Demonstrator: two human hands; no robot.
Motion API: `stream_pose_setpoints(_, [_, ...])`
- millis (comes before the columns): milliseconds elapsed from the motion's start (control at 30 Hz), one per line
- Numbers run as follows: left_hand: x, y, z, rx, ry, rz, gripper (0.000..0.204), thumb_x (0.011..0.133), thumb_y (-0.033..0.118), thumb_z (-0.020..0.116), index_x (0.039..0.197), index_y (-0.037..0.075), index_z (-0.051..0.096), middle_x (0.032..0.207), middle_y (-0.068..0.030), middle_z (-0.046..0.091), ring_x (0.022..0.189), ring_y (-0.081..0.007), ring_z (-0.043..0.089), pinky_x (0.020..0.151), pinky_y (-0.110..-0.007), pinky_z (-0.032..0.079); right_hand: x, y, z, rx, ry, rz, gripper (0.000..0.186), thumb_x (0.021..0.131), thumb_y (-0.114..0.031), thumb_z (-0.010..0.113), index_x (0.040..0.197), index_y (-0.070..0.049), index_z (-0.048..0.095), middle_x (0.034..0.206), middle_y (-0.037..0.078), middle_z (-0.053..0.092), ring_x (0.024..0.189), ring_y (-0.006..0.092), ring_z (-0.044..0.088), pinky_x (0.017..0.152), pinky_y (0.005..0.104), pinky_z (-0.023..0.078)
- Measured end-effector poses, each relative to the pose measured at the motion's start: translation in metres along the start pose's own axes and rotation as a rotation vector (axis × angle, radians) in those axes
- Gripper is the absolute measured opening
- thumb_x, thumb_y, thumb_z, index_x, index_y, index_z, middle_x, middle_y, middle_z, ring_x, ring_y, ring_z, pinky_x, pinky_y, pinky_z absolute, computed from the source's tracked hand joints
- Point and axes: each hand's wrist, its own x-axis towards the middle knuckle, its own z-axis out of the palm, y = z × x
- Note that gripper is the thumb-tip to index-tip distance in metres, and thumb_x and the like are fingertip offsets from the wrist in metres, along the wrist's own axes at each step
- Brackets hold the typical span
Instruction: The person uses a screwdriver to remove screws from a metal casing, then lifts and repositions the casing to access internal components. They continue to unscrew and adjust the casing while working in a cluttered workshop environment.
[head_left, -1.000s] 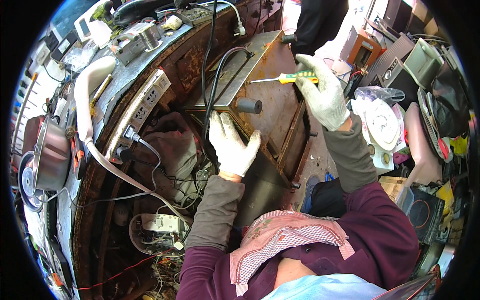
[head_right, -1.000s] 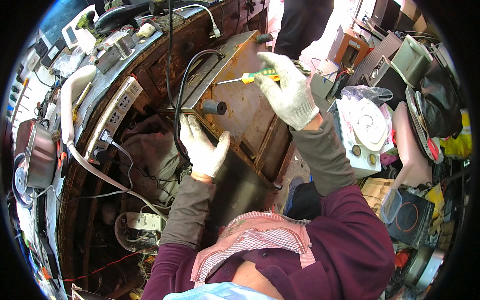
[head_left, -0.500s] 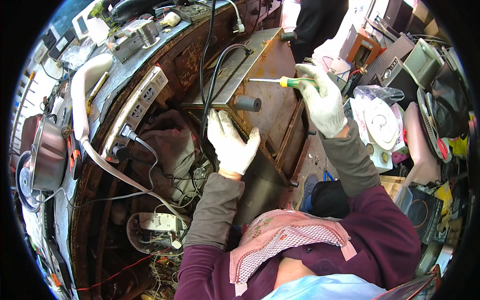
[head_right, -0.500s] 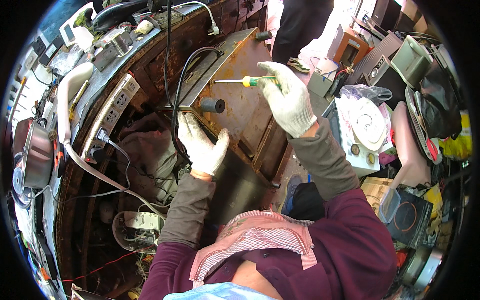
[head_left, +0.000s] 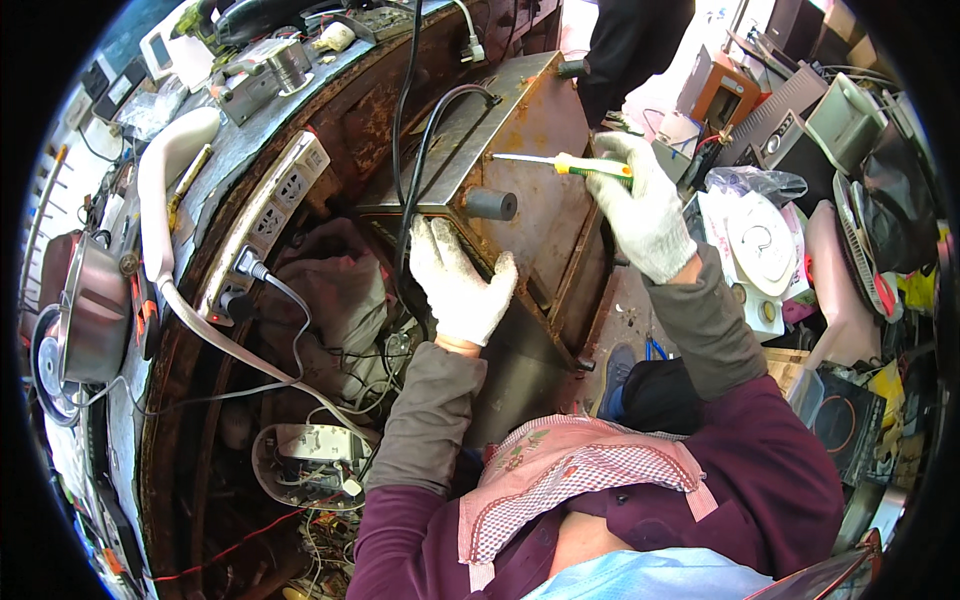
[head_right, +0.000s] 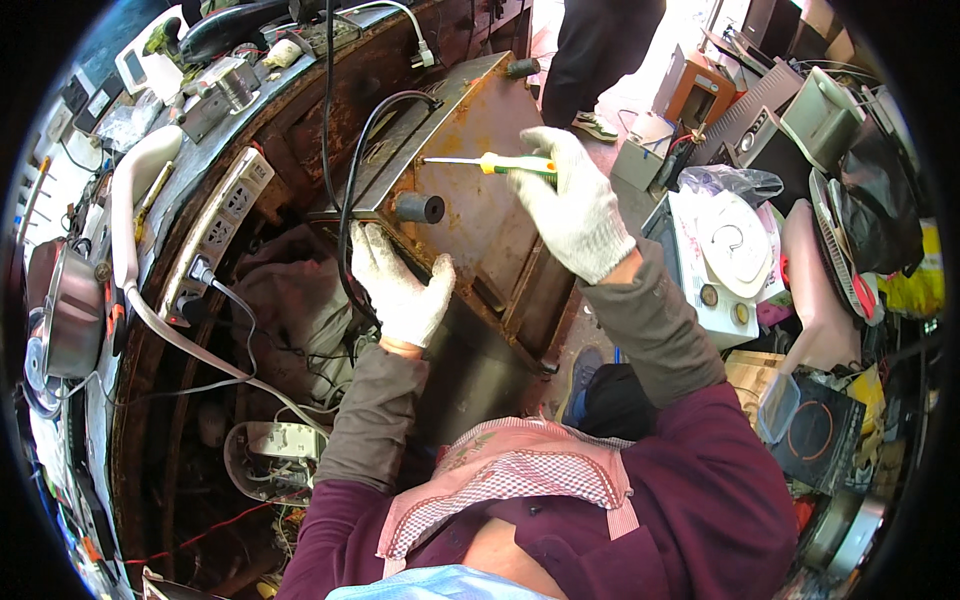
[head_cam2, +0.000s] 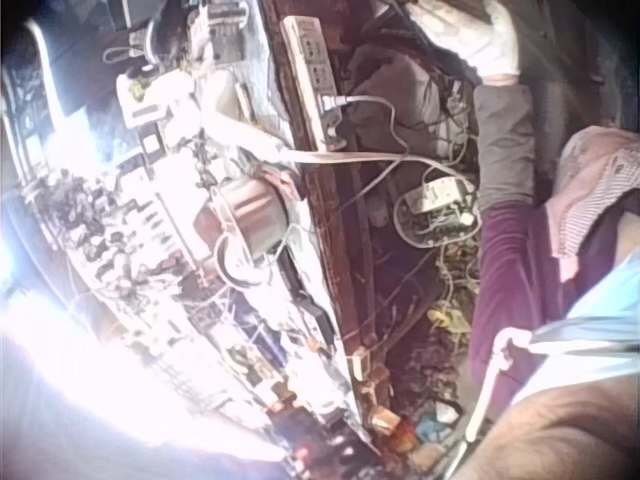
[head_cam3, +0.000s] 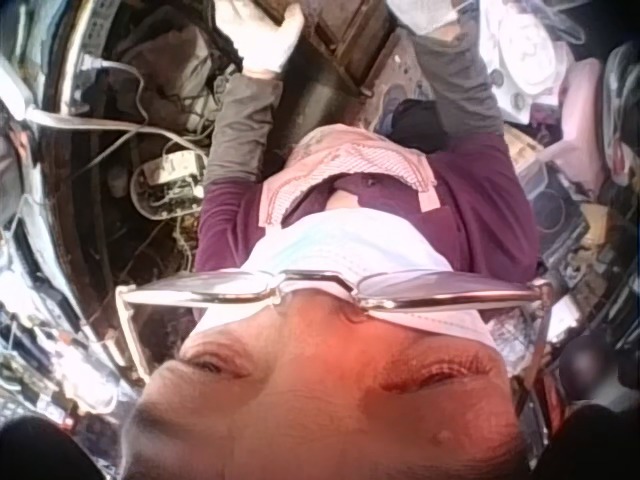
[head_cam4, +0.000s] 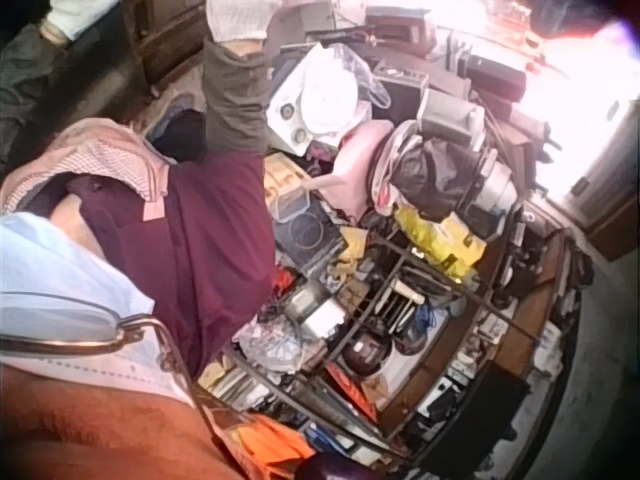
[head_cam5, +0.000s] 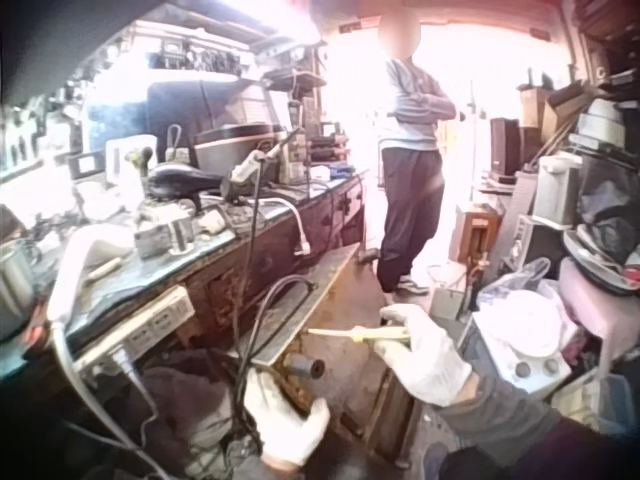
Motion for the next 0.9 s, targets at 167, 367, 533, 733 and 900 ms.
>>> stream_pose_setpoints(167, [0.008, 0.009, -0.011, -0.098, -0.058, -0.144, 0.122, 0.078, 0.037, 0.098, 0.171, -0.012, 0.037, 0.174, -0.0377, 0.034, 0.159, -0.0514, 0.038, 0.134, -0.055, 0.033, 0.020, 0.002, -0.028, -0.365, -0.177, -0.616, 0.048, 0.091, -0.006, 0.085, 0.138, 0.000, 0.074, 0.108, 0.015, 0.070, 0.096, 0.0363, 0.072, 0.088, 0.0445, 0.060])
stream_pose_setpoints(367, [0.031, 0.017, -0.031, 0.007, -0.088, -0.151, 0.124, 0.075, 0.039, 0.100, 0.173, -0.005, 0.038, 0.175, -0.0327, 0.035, 0.157, -0.0501, 0.040, 0.132, -0.054, 0.036, 0.049, -0.007, -0.042, -0.496, -0.443, -0.632, 0.035, 0.105, -0.014, 0.072, 0.138, -0.002, 0.076, 0.106, 0.014, 0.069, 0.085, 0.0323, 0.068, 0.080, 0.0408, 0.058])
stream_pose_setpoints(533, [0.032, 0.016, -0.030, 0.010, -0.076, -0.153, 0.122, 0.073, 0.040, 0.100, 0.171, -0.004, 0.042, 0.175, -0.0313, 0.037, 0.156, -0.0487, 0.041, 0.131, -0.054, 0.037, 0.042, -0.002, -0.032, 0.050, -0.753, 0.236, 0.033, 0.117, -0.019, 0.060, 0.144, -0.003, 0.069, 0.097, 0.012, 0.070, 0.084, 0.0233, 0.069, 0.074, 0.0364, 0.057])
stream_pose_setpoints(733, [0.044, 0.021, -0.037, -0.007, -0.082, -0.150, 0.122, 0.071, 0.038, 0.100, 0.169, -0.005, 0.044, 0.171, -0.0319, 0.042, 0.154, -0.0492, 0.044, 0.130, -0.054, 0.038, 0.052, 0.008, -0.030, -0.307, -0.497, -0.451, 0.031, 0.109, -0.021, 0.067, 0.134, -0.003, 0.071, 0.101, 0.007, 0.069, 0.083, 0.0216, 0.068, 0.071, 0.0343, 0.054])
stream_pose_setpoints(900, [0.058, 0.022, -0.043, -0.028, -0.098, -0.136, 0.117, 0.069, 0.040, 0.097, 0.165, -0.004, 0.047, 0.169, -0.0329, 0.044, 0.143, -0.0526, 0.050, 0.121, -0.058, 0.043, 0.078, -0.018, -0.040, -0.850, -0.382, -1.237, 0.042, 0.088, -0.020, 0.072, 0.126, -0.003, 0.075, 0.099, 0.003, 0.069, 0.079, 0.0171, 0.066, 0.069, 0.0338, 0.052])
